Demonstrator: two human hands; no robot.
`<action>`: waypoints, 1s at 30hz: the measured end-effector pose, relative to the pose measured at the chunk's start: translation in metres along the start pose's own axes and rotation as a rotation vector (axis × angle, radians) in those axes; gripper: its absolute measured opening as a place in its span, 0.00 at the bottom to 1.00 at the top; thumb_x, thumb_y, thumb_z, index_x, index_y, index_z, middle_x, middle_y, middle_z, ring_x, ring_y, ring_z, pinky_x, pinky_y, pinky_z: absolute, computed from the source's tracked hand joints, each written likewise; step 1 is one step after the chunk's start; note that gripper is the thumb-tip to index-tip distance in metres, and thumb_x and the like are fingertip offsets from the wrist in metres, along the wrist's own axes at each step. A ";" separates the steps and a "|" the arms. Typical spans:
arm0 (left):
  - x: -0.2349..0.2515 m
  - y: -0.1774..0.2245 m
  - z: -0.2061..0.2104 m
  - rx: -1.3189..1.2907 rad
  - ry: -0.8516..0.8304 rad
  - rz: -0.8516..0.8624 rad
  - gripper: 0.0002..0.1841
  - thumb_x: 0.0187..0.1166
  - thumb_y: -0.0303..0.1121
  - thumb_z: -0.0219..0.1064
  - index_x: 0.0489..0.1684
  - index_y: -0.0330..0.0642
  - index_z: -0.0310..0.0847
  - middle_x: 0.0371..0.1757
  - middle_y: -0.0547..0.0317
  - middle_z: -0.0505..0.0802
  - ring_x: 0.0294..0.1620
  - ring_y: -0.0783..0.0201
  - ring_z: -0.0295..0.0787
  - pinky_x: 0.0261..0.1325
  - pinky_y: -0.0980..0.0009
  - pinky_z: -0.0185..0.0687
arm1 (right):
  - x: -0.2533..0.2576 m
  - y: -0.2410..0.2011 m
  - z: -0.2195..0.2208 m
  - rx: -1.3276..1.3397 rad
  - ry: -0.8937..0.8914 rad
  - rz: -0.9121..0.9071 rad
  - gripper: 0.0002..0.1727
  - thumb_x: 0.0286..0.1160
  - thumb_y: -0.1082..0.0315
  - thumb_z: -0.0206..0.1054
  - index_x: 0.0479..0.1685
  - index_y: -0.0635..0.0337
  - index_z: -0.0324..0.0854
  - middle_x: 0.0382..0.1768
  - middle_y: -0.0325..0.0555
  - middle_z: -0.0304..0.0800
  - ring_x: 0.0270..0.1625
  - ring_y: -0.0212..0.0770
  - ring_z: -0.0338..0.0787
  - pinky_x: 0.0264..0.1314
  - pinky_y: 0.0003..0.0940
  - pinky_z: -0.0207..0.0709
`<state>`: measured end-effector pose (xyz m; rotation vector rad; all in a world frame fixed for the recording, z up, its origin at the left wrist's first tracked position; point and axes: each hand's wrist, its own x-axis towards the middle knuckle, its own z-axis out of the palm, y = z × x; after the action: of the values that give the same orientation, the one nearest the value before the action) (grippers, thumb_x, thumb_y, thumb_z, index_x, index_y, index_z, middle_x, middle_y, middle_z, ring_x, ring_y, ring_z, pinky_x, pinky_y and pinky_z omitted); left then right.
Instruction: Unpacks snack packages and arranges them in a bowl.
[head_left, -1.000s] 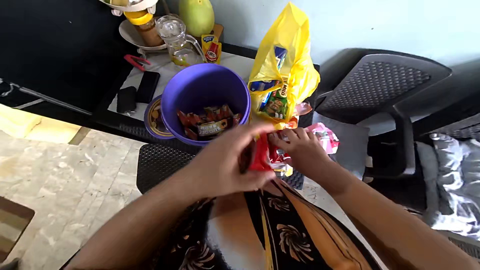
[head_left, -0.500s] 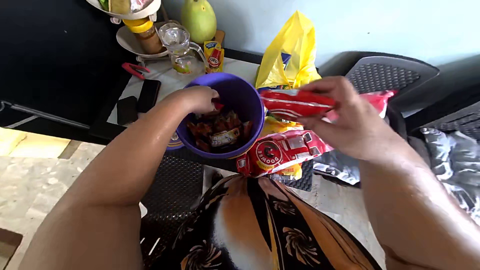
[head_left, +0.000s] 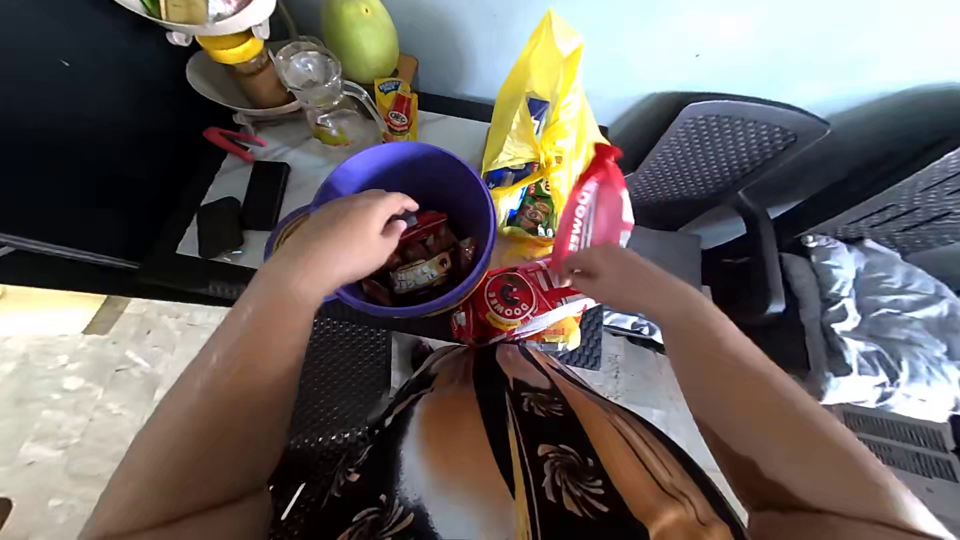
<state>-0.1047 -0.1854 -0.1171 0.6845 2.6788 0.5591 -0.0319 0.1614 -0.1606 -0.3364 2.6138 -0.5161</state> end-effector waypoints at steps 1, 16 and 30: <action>-0.010 0.017 0.007 0.007 0.075 0.085 0.16 0.89 0.34 0.57 0.67 0.42 0.83 0.61 0.46 0.90 0.61 0.49 0.89 0.66 0.42 0.82 | -0.003 0.009 0.015 -0.051 -0.006 0.049 0.11 0.81 0.71 0.64 0.52 0.61 0.91 0.47 0.60 0.93 0.54 0.61 0.91 0.58 0.67 0.81; 0.026 0.108 0.164 0.040 -0.375 0.170 0.40 0.78 0.46 0.71 0.93 0.70 0.55 0.86 0.38 0.68 0.86 0.35 0.60 0.79 0.34 0.62 | -0.004 0.014 0.057 -0.302 -0.168 0.285 0.32 0.72 0.57 0.76 0.75 0.60 0.78 0.69 0.66 0.83 0.75 0.68 0.80 0.74 0.71 0.69; -0.032 0.080 0.031 -0.205 0.531 0.311 0.29 0.70 0.37 0.79 0.74 0.49 0.80 0.66 0.40 0.83 0.54 0.52 0.89 0.51 0.54 0.90 | -0.040 0.044 0.007 1.019 0.035 -0.189 0.45 0.49 0.46 0.85 0.72 0.43 0.70 0.51 0.28 0.92 0.49 0.26 0.92 0.51 0.26 0.89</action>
<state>-0.0350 -0.1277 -0.1023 1.0174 2.9335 1.2315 -0.0009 0.2113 -0.1691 -0.2162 2.0019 -1.7864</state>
